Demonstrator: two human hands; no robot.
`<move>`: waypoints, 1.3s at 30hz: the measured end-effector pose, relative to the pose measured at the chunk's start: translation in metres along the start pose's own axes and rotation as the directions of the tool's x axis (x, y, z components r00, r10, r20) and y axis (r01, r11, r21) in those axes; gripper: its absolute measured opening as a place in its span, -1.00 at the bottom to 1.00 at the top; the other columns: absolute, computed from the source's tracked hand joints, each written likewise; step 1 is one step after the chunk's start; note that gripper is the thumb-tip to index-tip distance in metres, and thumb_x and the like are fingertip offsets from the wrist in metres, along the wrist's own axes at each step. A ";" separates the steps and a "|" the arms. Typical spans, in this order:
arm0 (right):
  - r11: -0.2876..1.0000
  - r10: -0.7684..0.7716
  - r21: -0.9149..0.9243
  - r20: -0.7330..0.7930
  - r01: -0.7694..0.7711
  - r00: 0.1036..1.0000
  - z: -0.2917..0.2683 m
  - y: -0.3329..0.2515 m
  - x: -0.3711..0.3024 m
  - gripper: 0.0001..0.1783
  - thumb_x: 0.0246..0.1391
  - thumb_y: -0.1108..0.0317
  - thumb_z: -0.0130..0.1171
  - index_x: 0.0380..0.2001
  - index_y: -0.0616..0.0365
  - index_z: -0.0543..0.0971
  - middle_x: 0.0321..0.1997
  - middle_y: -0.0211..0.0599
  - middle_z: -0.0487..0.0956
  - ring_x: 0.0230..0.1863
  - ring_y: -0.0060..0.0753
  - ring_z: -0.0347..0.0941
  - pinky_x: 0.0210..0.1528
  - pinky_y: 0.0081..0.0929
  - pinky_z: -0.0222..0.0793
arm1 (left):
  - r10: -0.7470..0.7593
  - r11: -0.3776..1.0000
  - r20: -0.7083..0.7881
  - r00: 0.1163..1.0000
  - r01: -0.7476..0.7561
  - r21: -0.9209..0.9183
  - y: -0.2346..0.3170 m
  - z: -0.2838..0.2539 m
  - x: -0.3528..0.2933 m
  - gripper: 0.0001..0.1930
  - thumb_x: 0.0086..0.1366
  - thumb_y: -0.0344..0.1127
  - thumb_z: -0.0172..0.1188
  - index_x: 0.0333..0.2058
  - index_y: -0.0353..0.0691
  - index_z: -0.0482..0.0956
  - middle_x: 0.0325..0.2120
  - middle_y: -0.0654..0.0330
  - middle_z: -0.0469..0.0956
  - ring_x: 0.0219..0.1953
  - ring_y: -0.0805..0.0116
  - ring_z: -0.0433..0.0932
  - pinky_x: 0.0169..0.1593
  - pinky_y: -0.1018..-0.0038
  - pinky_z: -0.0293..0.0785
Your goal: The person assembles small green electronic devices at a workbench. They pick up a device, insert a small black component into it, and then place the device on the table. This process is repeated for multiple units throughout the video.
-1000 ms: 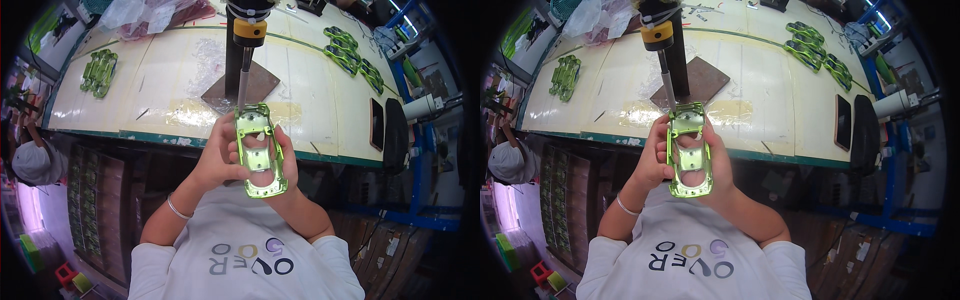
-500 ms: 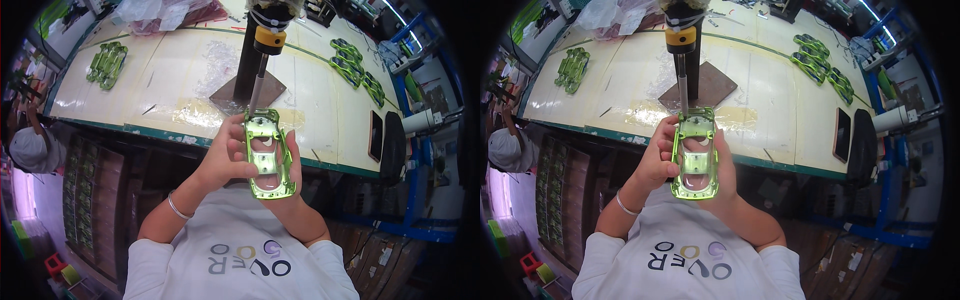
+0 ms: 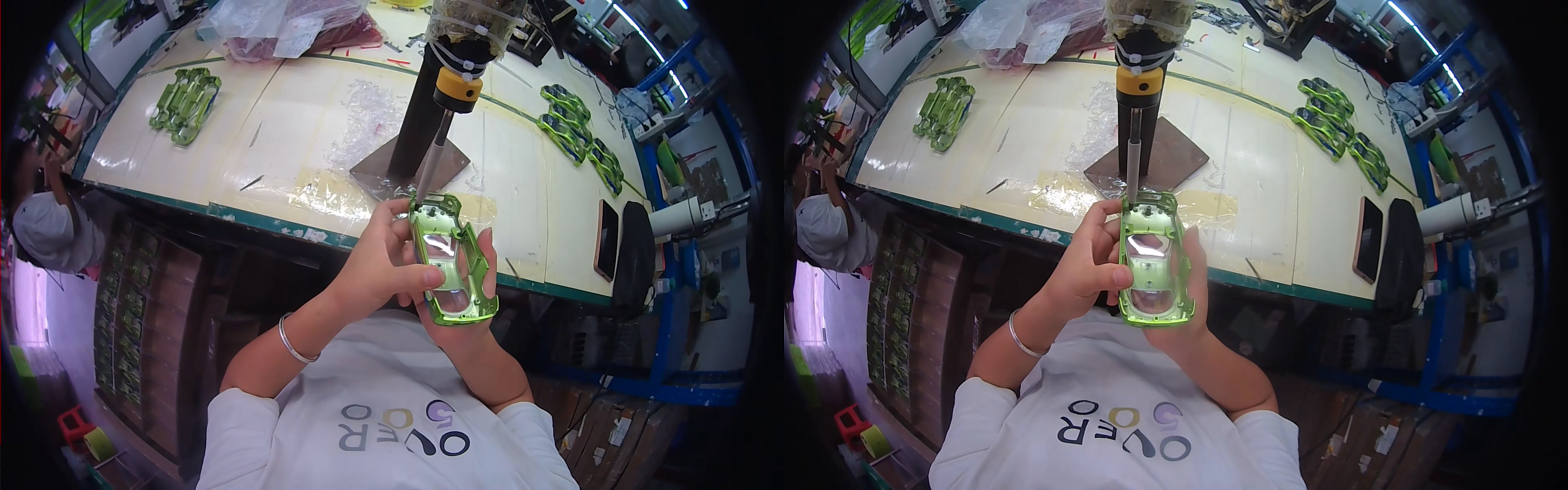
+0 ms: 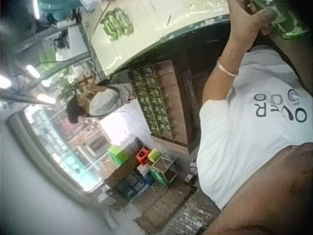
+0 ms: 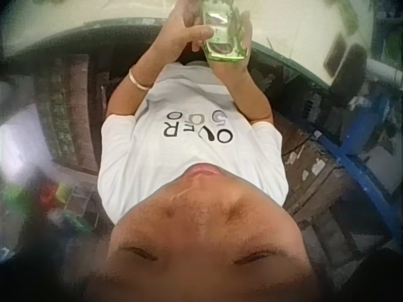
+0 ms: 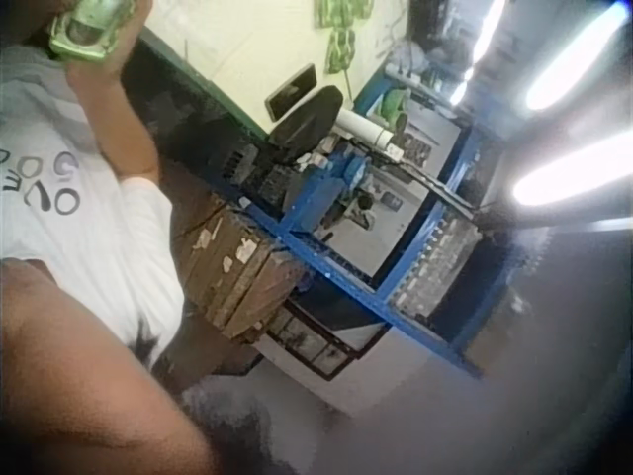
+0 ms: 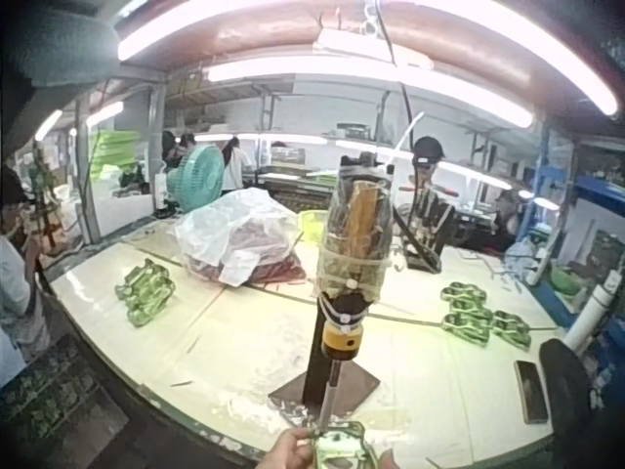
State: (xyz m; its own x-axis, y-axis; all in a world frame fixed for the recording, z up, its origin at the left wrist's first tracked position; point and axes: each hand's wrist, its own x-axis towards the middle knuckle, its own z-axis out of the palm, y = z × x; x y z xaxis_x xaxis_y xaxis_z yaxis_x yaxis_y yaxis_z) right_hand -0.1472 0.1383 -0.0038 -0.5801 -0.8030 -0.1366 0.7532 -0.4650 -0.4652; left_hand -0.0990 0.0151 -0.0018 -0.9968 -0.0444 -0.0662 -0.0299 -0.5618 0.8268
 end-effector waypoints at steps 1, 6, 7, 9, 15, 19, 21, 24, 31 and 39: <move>1.000 -0.003 0.014 0.023 0.003 1.000 -0.001 0.000 0.000 -0.38 0.11 -0.13 -0.52 -0.24 0.17 0.35 -0.40 -0.24 0.42 -0.50 -0.36 0.39 -0.50 -0.43 0.36 | 0.010 1.000 -0.003 1.000 -0.010 0.007 -0.001 0.001 0.001 -0.12 -0.15 -0.36 0.30 0.02 -0.40 -0.17 -0.23 0.03 0.30 -0.41 0.47 0.41 -0.59 0.65 0.40; 1.000 0.014 0.015 -0.005 -0.014 1.000 -0.005 -0.001 0.004 -0.40 0.09 -0.12 -0.48 -0.26 0.18 0.36 -0.44 -0.22 0.42 -0.54 -0.37 0.39 -0.61 -0.48 0.35 | 0.042 0.999 -0.006 0.999 -0.042 0.017 -0.001 0.002 0.001 -0.11 -0.15 -0.38 0.31 0.02 -0.40 -0.18 -0.21 0.02 0.29 -0.39 0.44 0.41 -0.62 0.64 0.41; 1.000 0.017 0.007 -0.010 -0.017 1.000 -0.006 -0.001 0.005 -0.40 0.08 -0.12 -0.47 -0.26 0.18 0.36 -0.44 -0.21 0.42 -0.54 -0.37 0.40 -0.62 -0.48 0.35 | 0.053 0.998 -0.010 0.999 -0.052 0.023 -0.003 0.001 0.001 -0.10 -0.15 -0.38 0.32 0.03 -0.40 -0.19 -0.19 0.01 0.29 -0.37 0.43 0.41 -0.62 0.64 0.42; 0.998 0.025 0.055 -0.069 -0.021 0.997 -0.003 -0.001 0.008 -0.40 0.07 -0.13 -0.46 -0.26 0.19 0.36 -0.45 -0.18 0.43 -0.56 -0.35 0.40 -0.65 -0.49 0.35 | 0.080 0.996 -0.015 0.997 -0.080 0.033 -0.007 -0.001 0.002 -0.07 -0.16 -0.38 0.32 0.04 -0.40 -0.21 -0.17 0.00 0.28 -0.34 0.41 0.41 -0.62 0.64 0.43; 0.986 0.141 0.095 -0.060 -0.135 0.988 -0.023 0.001 0.015 -0.36 -0.01 -0.19 -0.35 -0.20 0.18 0.34 -0.47 -0.13 0.41 -0.70 -0.34 0.32 -0.76 -0.50 0.25 | 0.125 0.981 -0.044 0.991 -0.117 0.154 -0.017 -0.008 -0.007 0.01 -0.19 -0.31 0.36 0.07 -0.35 -0.25 -0.08 -0.01 0.24 -0.20 0.34 0.38 -0.27 0.48 0.41; 0.915 0.242 0.278 0.204 -0.294 0.948 -0.029 -0.004 0.020 -0.31 0.01 -0.20 -0.40 -0.24 0.27 0.35 -0.54 -0.02 0.35 -0.75 -0.33 0.24 -0.81 -0.48 0.20 | 0.236 0.924 -0.014 0.972 -0.220 0.312 -0.022 -0.009 -0.019 0.05 -0.22 -0.25 0.39 0.09 -0.33 -0.26 -0.04 -0.02 0.22 -0.13 0.28 0.34 0.04 0.34 0.15; 0.886 0.271 0.305 0.270 -0.348 0.924 -0.031 -0.008 0.022 -0.29 0.00 -0.22 -0.41 -0.24 0.29 0.34 -0.55 0.01 0.32 -0.78 -0.36 0.18 -0.82 -0.50 0.18 | 0.249 0.909 -0.003 0.969 -0.232 0.345 -0.019 -0.005 -0.024 0.07 -0.23 -0.23 0.39 0.09 -0.33 -0.28 -0.03 -0.03 0.21 -0.10 0.25 0.33 0.08 0.33 0.09; 0.846 0.282 0.347 0.351 -0.404 0.893 -0.035 -0.010 0.024 -0.25 0.00 -0.24 -0.42 -0.14 0.31 0.29 -0.54 0.02 0.28 -0.79 -0.42 0.08 -0.81 -0.54 0.16 | 0.270 0.876 0.033 0.962 -0.259 0.407 -0.018 -0.005 -0.029 0.09 -0.22 -0.24 0.38 0.10 -0.34 -0.32 -0.03 -0.05 0.20 -0.08 0.21 0.32 0.07 0.32 0.12; 0.816 0.298 0.356 0.418 -0.456 0.858 -0.036 -0.015 0.024 -0.26 0.02 -0.21 -0.43 -0.05 0.29 0.24 -0.55 -0.04 0.25 -0.75 -0.45 0.05 -0.80 -0.58 0.12 | 0.259 0.879 0.057 0.964 -0.260 0.401 -0.016 -0.001 -0.031 0.11 -0.24 -0.31 0.37 0.11 -0.31 -0.35 -0.03 -0.05 0.19 -0.01 0.19 0.25 0.08 0.33 0.10; 0.808 0.316 0.371 0.385 -0.458 0.867 -0.034 -0.021 0.024 -0.27 0.04 -0.18 -0.42 -0.02 0.29 0.22 -0.55 -0.04 0.26 -0.76 -0.45 0.07 -0.80 -0.58 0.10 | 0.278 0.853 0.102 0.955 -0.295 0.430 -0.016 0.000 -0.029 0.15 -0.21 -0.24 0.37 0.10 -0.37 -0.44 -0.02 -0.12 0.16 0.00 0.10 0.27 0.07 0.30 0.15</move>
State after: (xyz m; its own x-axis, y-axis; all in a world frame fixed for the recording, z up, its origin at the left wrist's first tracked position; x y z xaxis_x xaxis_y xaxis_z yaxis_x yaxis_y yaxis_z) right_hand -0.1875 0.1409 -0.0271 -0.1460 -0.9867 0.0715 0.9893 -0.1456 0.0111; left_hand -0.0699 0.0252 -0.0130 -0.9679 -0.1141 0.2240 0.2365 -0.1110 0.9653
